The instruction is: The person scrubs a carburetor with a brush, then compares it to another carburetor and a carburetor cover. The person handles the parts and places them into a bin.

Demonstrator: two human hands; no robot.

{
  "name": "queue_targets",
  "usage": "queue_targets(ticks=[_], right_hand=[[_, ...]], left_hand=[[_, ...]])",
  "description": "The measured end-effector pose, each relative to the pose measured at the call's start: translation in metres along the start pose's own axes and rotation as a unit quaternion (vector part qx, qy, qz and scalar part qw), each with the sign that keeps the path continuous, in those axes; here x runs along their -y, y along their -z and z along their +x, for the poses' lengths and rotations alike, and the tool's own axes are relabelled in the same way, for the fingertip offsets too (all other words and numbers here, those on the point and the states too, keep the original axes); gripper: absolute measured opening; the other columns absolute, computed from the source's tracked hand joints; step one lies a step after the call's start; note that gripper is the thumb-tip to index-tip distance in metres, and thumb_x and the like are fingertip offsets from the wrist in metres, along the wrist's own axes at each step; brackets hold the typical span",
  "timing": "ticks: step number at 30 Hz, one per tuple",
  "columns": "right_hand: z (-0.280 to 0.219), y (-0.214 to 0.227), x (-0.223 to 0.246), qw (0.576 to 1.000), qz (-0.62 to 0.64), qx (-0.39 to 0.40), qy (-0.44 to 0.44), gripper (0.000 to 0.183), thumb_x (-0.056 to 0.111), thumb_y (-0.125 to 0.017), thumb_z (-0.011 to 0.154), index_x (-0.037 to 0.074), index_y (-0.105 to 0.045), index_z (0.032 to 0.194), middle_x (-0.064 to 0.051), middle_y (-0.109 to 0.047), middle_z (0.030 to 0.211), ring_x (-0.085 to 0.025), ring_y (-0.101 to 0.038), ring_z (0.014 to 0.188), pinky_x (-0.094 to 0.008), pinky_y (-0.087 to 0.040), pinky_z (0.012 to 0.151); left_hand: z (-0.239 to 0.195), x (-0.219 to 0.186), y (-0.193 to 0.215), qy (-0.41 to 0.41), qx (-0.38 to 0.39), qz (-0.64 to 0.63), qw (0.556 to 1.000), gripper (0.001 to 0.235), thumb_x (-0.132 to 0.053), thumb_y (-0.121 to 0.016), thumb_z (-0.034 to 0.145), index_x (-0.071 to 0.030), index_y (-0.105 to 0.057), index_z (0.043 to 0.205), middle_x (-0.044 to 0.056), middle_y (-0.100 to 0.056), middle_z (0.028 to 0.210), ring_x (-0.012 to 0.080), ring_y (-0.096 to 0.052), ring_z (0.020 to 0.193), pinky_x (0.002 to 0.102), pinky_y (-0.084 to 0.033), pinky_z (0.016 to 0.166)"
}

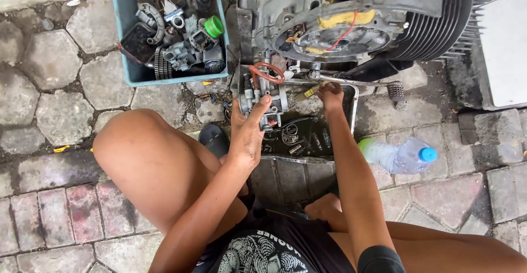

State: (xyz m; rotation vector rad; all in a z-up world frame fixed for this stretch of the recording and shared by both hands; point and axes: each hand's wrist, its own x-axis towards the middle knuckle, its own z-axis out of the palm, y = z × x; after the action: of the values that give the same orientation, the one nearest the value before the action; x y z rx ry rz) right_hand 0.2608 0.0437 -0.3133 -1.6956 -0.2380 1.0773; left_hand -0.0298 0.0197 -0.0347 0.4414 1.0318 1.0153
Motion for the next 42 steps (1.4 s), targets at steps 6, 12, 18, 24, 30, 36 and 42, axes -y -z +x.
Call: queue_targets(ticks=[6, 12, 18, 24, 30, 36, 42], right_hand=[[0.010, 0.006, -0.033, 0.996, -0.088, -0.018, 0.029, 0.073, 0.019, -0.069, 0.102, -0.002, -0.028, 0.158, -0.020, -0.051, 0.133, -0.028, -0.058, 0.127, -0.043, -0.053, 0.099], [0.025, 0.007, -0.058, 0.989, -0.147, 0.009, 0.031, 0.067, 0.020, -0.064, 0.109, 0.005, -0.025, 0.161, -0.021, -0.042, 0.143, -0.036, -0.048, 0.140, -0.049, -0.049, 0.110], [-0.071, -0.060, -0.043, 0.922, -0.260, -0.149, 0.245, 0.014, 0.011, -0.063, 0.094, 0.007, -0.075, 0.099, -0.015, -0.068, 0.073, -0.033, -0.069, 0.072, -0.044, -0.050, 0.066], [-0.165, -0.151, -0.022, 0.949, -0.156, 0.144, 0.231, 0.017, 0.000, -0.063, 0.093, 0.006, -0.073, 0.106, -0.015, -0.074, 0.086, -0.022, -0.070, 0.075, -0.037, -0.056, 0.070], [-0.139, -0.239, 0.023, 0.926, -0.212, 0.189, 0.247, 0.016, 0.012, -0.069, 0.097, 0.003, -0.067, 0.110, -0.015, -0.073, 0.093, -0.021, -0.069, 0.084, -0.038, -0.057, 0.069], [-0.071, -0.313, 0.038, 0.945, -0.189, 0.195, 0.182, 0.039, 0.036, -0.069, 0.104, 0.002, -0.061, 0.122, -0.012, -0.070, 0.101, -0.021, -0.073, 0.093, -0.044, -0.063, 0.080], [-0.109, -0.373, 0.094, 0.977, -0.199, 0.068, 0.043, 0.115, 0.065, -0.078, 0.087, -0.004, -0.015, 0.154, -0.035, -0.047, 0.140, -0.045, -0.057, 0.129, -0.067, -0.051, 0.107]], left_hand=[[-0.005, -0.018, -0.020, 0.010, -0.025, -0.041, 0.999, 0.117, -0.027, -0.088, 0.080, 0.003, -0.004, 0.155, 0.016, -0.038, 0.122, 0.0217, -0.048, 0.101, 0.037, -0.046, 0.076], [0.005, -0.011, 0.001, 0.011, -0.051, -0.064, 0.997, 0.120, -0.026, -0.089, 0.079, 0.004, -0.002, 0.154, 0.019, -0.043, 0.120, 0.0236, -0.050, 0.098, 0.038, -0.046, 0.076], [0.010, -0.020, 0.020, -0.026, -0.086, -0.135, 0.987, 0.130, -0.025, -0.087, 0.081, -0.004, 0.014, 0.160, 0.030, -0.041, 0.137, 0.0320, -0.058, 0.103, 0.047, -0.050, 0.078], [0.002, -0.046, 0.039, -0.071, -0.130, -0.071, 0.986, 0.118, -0.017, -0.076, 0.087, 0.002, 0.012, 0.162, 0.033, -0.036, 0.146, 0.0289, -0.048, 0.128, 0.040, -0.048, 0.097], [0.022, -0.081, 0.052, -0.123, -0.259, -0.154, 0.946, 0.061, -0.013, -0.090, 0.077, -0.008, -0.045, 0.118, 0.016, -0.061, 0.105, 0.0290, -0.068, 0.087, 0.043, -0.060, 0.068], [0.029, -0.092, 0.079, -0.126, -0.264, -0.179, 0.939, 0.062, -0.015, -0.086, 0.080, -0.006, -0.044, 0.125, 0.017, -0.059, 0.103, 0.0286, -0.065, 0.083, 0.036, -0.062, 0.062], [0.025, -0.089, 0.091, -0.096, -0.235, -0.171, 0.952, 0.054, -0.014, -0.076, 0.086, -0.004, -0.044, 0.128, 0.014, -0.057, 0.108, 0.0244, -0.062, 0.091, 0.031, -0.060, 0.074]])
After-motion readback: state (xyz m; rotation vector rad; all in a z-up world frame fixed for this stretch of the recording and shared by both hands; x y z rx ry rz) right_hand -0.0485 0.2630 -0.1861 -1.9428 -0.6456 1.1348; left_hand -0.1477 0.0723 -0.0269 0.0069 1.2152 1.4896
